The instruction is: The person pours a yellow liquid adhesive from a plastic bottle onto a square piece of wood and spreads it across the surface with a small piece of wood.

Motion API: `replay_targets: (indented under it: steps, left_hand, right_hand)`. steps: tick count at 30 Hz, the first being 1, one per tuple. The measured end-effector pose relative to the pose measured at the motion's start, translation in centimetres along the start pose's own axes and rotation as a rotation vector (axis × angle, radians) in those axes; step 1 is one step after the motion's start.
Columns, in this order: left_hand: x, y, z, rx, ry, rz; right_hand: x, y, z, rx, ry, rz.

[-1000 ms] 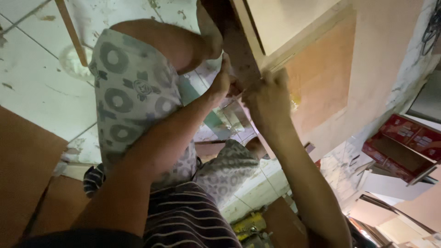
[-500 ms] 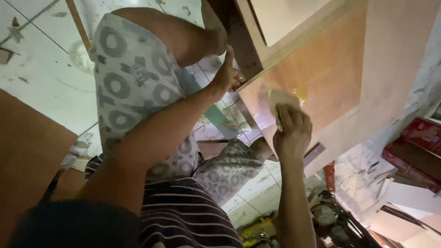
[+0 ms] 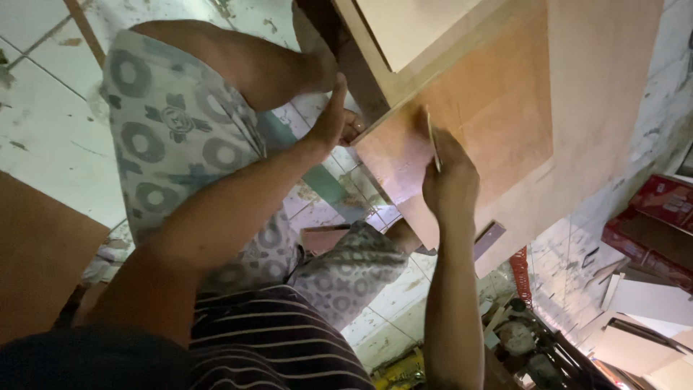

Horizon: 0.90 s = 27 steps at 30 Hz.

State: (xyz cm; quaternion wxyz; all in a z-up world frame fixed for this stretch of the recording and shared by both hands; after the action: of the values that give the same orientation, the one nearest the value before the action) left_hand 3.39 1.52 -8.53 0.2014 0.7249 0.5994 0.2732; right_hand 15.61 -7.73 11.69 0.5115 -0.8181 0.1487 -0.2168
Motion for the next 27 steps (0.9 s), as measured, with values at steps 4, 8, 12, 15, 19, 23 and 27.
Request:
replay_targets:
  steps: [4, 8, 12, 15, 19, 23, 27]
  left_hand:
    - [-0.7, -0.7, 1.9, -0.026, 0.009, 0.002]
    - [-0.1, -0.1, 0.2, 0.002, -0.012, -0.027]
    - [1.1, 0.6, -2.4, -0.054, 0.03, -0.052]
    - [1.0, 0.3, -1.5, -0.021, 0.033, -0.029]
    - [0.2, 0.1, -0.8, 0.017, 0.043, -0.046]
    - [-1.2, -0.3, 1.8, 0.079, 0.028, -0.103]
    - [-2.2, -2.6, 2.7, 0.087, -0.065, 0.045]
  right_hand:
    - [-0.5, 2.8, 1.2, -0.235, 0.242, 0.208]
    - [-7.0, -1.0, 0.2, -0.469, 0.402, 0.064]
    - [-7.2, 3.1, -3.0, -0.352, 0.14, 0.145]
    - [-9.0, 1.4, -4.1, -0.357, 0.137, 0.198]
    - [-8.4, 0.9, -5.8, -0.441, 0.113, 0.289]
    - [5.2, 20.0, -11.2, -0.383, 0.142, 0.126]
    - [15.8, 12.4, -5.2, -0.092, 0.476, 0.185]
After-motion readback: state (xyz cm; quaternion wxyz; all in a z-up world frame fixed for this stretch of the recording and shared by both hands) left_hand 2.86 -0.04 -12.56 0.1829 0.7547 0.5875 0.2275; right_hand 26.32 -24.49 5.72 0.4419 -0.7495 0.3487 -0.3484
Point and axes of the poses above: each hand's wrist, its own z-axis towards the middle knuckle, its own y-axis out of the palm, x = y × z, the point moved 2 cm from there along z, towards the middle knuckle, and after that the axes turned 12 degrees about -z, right-handed, at the moved point
